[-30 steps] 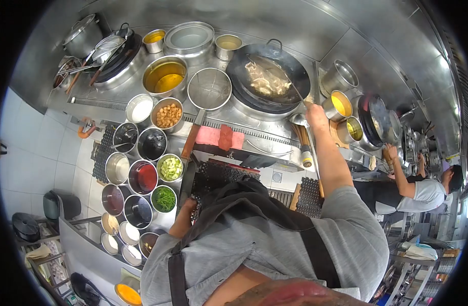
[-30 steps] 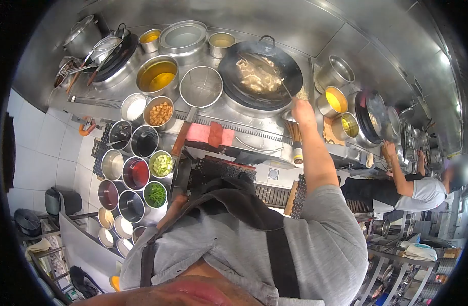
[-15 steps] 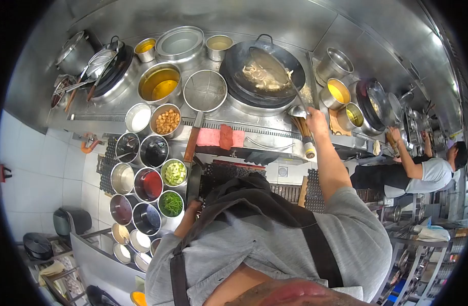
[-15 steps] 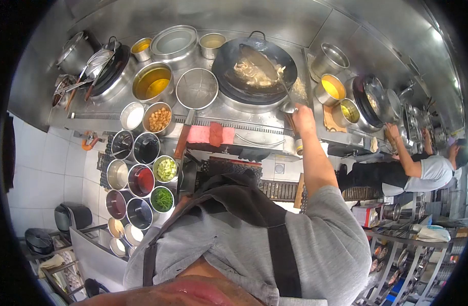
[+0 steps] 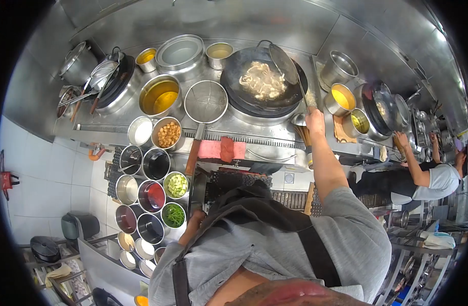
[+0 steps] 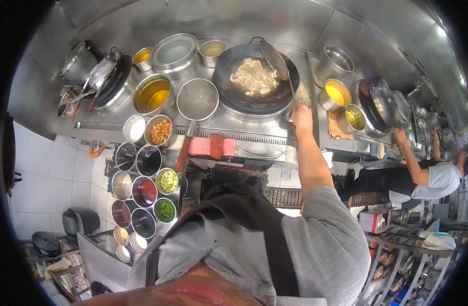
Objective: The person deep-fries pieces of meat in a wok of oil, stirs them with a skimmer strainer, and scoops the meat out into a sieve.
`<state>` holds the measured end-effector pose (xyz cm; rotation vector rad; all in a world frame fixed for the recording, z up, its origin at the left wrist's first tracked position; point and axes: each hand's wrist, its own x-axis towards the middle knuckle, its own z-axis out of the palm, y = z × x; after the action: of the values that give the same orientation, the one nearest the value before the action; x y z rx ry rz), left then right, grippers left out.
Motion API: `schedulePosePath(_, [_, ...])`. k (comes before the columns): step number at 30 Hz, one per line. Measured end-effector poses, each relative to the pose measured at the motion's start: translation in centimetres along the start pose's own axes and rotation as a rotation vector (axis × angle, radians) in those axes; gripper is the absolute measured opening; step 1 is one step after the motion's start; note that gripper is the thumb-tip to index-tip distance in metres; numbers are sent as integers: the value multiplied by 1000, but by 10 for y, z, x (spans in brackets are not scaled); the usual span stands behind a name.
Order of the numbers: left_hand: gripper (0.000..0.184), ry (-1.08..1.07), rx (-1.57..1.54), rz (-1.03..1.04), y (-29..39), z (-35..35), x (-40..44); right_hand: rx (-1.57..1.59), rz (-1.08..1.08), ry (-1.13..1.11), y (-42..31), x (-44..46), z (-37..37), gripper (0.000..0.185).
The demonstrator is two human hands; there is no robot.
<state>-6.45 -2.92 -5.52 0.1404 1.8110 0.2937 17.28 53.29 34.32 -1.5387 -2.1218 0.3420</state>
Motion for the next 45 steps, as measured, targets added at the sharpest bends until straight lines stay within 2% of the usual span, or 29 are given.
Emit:
schedulePosePath(3, [22, 19, 98, 30, 8, -2, 3, -72, -18, -55, -10, 7, 3, 31])
schedulePosePath(5, [21, 65, 279, 148, 9, -7, 2, -110, -43, -85, -18, 6, -1, 37])
schedulePosePath(10, [17, 222, 1196, 790, 6, -13, -2, -225, -67, -207, 16, -4, 31, 40])
schedulePosePath(11, [16, 203, 885, 483, 13, -10, -2, -205, -82, -196, 23, -12, 33, 42])
schedulePosePath(12, [16, 198, 897, 483, 16, -17, -5, -187, -99, -183, 30, -21, 33, 43])
schedulePosePath(14, [17, 234, 697, 811, 25, -33, -39, -103, -134, -117, 46, -44, 24, 41])
schedulePosePath(15, [17, 223, 707, 813, 38, -36, -60, -20, -181, -48, 53, -59, 18, 39])
schedulePosePath(17, [16, 116, 134, 323, 69, -32, -101, 1, -168, 38, 63, -96, 3, 37])
schedulePosePath(20, [13, 29, 82, 378, 65, -33, -89, 57, -202, 242, 96, -175, -6, 25])
schedulePosePath(23, [12, -67, 56, 383, 60, -29, -75, -137, 169, -214, 145, -288, 12, 11])
schedulePosePath(24, [12, -105, 51, 364, 63, -26, -72, -202, 236, -464, 163, -326, 21, 16])
schedulePosePath(25, [13, -90, 164, 350, 68, -22, -70, -334, 19, -609, 190, -373, 33, 18])
schedulePosePath(26, [15, -76, 277, 337, 72, -19, -68, -360, 61, -861, 182, -395, 20, 21])
schedulePosePath(27, [16, -57, 487, 443, 67, -18, -46, -379, 102, -1113, 170, -410, 6, 26])
schedulePosePath(28, [17, -46, 596, 498, 67, -16, -25, -355, 160, -1135, 171, -423, 4, 28])
schedulePosePath(30, [20, -2, 873, 652, 70, -12, 12, -194, 147, -794, 175, -437, -1, 25])
schedulePosePath(31, [21, 25, 1045, 747, 73, -13, 19, -190, 224, -751, 179, -432, 2, 26])
schedulePosePath(32, [21, 28, 1062, 747, 82, -14, 7, -182, 303, -706, 187, -424, 9, 27])
schedulePosePath(34, [22, -43, 580, 397, 116, -13, -35, -166, 389, -543, 183, -400, 5, 26])
schedulePosePath(35, [22, -35, 607, 412, 126, -17, -39, -160, 328, -508, 186, -388, 5, 24])
schedulePosePath(36, [24, -33, 739, 532, 130, -21, -32, -219, 358, -533, 176, -371, 0, 25])
schedulePosePath(39, [29, 50, 1271, 902, 140, -30, -5, -108, 416, -394, 189, -355, 18, 24])
schedulePosePath(41, [30, 119, 1410, 741, 139, -21, 18, -57, 336, -441, 159, -338, 0, 24])
schedulePosePath(45, [28, 47, 1206, 603, 134, -8, -9, -8, 216, -425, 158, -346, -11, 23])
